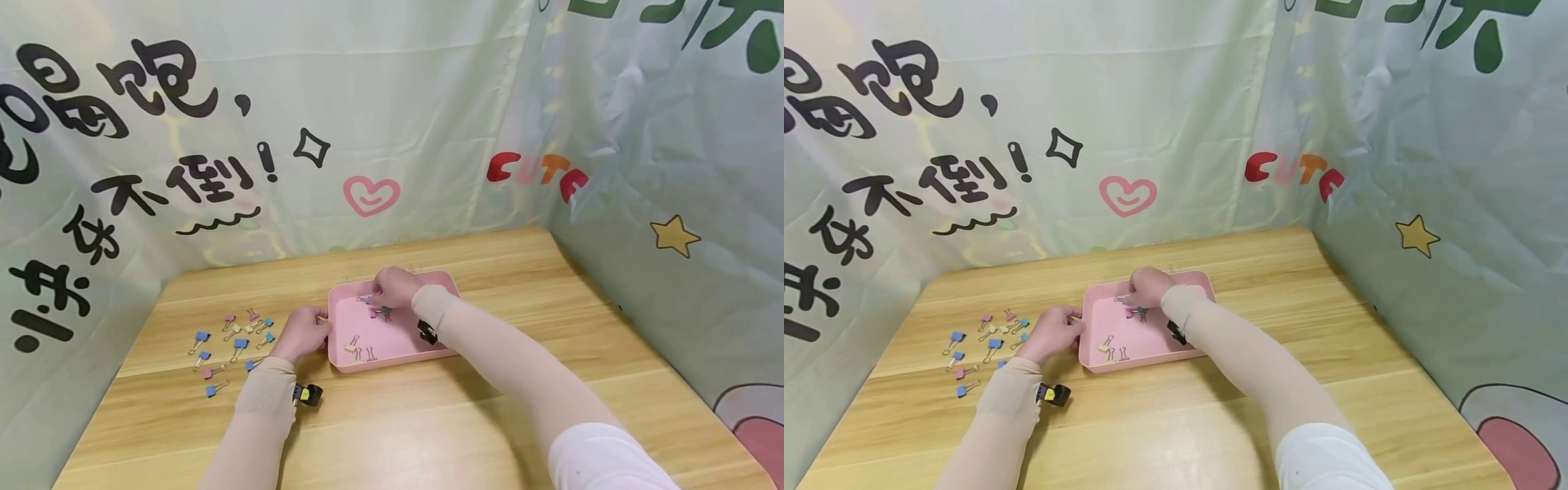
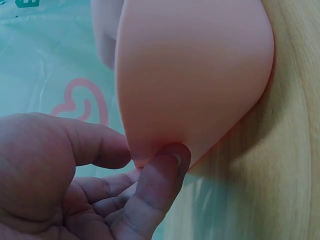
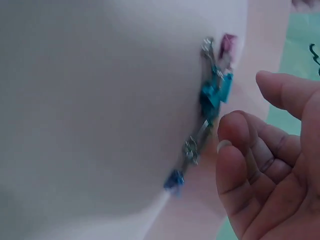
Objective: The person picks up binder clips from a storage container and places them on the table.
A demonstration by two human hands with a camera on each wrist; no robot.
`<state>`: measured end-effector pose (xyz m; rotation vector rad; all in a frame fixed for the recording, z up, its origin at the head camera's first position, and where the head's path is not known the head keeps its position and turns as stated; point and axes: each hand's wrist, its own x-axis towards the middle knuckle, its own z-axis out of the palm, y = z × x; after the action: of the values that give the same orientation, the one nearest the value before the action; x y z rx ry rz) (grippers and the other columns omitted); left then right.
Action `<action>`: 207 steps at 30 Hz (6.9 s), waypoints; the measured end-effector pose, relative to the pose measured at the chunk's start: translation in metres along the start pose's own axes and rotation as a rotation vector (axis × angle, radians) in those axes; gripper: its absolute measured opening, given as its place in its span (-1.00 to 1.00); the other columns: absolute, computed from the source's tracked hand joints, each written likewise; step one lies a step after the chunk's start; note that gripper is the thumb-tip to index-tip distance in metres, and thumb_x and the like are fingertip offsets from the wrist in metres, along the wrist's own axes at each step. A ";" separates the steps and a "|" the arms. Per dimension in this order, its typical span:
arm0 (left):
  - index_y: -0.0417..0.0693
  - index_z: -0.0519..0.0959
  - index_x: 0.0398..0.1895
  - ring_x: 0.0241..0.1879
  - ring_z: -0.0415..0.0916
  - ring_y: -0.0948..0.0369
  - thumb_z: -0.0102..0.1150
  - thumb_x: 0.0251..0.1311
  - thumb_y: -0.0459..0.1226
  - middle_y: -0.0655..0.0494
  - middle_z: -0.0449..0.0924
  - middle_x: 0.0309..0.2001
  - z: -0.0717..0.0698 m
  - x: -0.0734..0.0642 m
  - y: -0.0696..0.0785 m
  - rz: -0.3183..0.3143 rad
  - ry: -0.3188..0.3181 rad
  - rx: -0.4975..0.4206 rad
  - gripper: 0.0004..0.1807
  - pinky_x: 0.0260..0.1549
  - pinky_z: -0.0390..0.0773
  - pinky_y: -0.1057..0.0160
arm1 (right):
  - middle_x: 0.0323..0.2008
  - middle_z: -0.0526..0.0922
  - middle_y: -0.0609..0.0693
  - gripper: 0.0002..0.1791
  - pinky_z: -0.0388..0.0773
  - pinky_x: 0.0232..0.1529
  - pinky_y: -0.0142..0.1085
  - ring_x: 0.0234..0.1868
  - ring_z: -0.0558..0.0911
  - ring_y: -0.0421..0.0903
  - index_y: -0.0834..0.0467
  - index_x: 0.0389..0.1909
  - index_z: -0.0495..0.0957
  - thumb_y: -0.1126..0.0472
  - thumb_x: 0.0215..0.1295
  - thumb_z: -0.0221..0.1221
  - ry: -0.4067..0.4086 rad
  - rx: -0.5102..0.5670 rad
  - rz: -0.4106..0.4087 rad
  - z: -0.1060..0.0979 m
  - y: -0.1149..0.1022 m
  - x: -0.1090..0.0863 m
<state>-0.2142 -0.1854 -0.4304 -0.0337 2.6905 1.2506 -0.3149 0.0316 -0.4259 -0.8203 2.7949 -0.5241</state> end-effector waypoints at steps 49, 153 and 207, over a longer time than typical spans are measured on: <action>-0.38 0.58 -0.14 -0.47 0.61 0.17 0.15 0.22 -0.39 -0.16 0.65 -0.32 0.002 0.006 -0.007 -0.029 0.087 -0.161 -0.79 -0.46 0.65 0.27 | -0.34 0.68 -0.10 -0.80 0.53 -0.26 -0.21 -0.41 0.55 -0.16 0.04 -0.33 0.72 0.01 0.21 0.26 0.119 0.046 0.121 -0.047 0.019 -0.026; -0.32 0.59 -0.18 -0.51 0.58 0.19 0.18 0.21 -0.36 -0.08 0.64 -0.38 0.003 0.009 -0.011 -0.041 0.092 -0.154 -0.81 -0.43 0.64 0.21 | -0.36 0.64 -0.14 -0.80 0.54 -0.22 -0.27 -0.31 0.58 -0.19 0.09 -0.21 0.68 0.09 0.23 0.26 0.143 0.147 0.090 -0.024 0.018 -0.041; -0.32 0.59 -0.13 -0.48 0.57 0.17 0.17 0.19 -0.38 -0.09 0.64 -0.36 0.005 0.006 -0.007 -0.052 0.089 -0.166 -0.79 -0.47 0.62 0.26 | -0.47 0.64 -0.27 -0.94 0.52 -0.28 -0.38 -0.41 0.57 -0.29 -0.05 -0.40 0.73 0.15 0.06 0.36 0.032 0.004 -0.020 0.008 -0.008 -0.026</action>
<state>-0.2192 -0.1853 -0.4397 -0.1836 2.6322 1.4861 -0.2873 0.0379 -0.4284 -0.8469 2.8169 -0.5510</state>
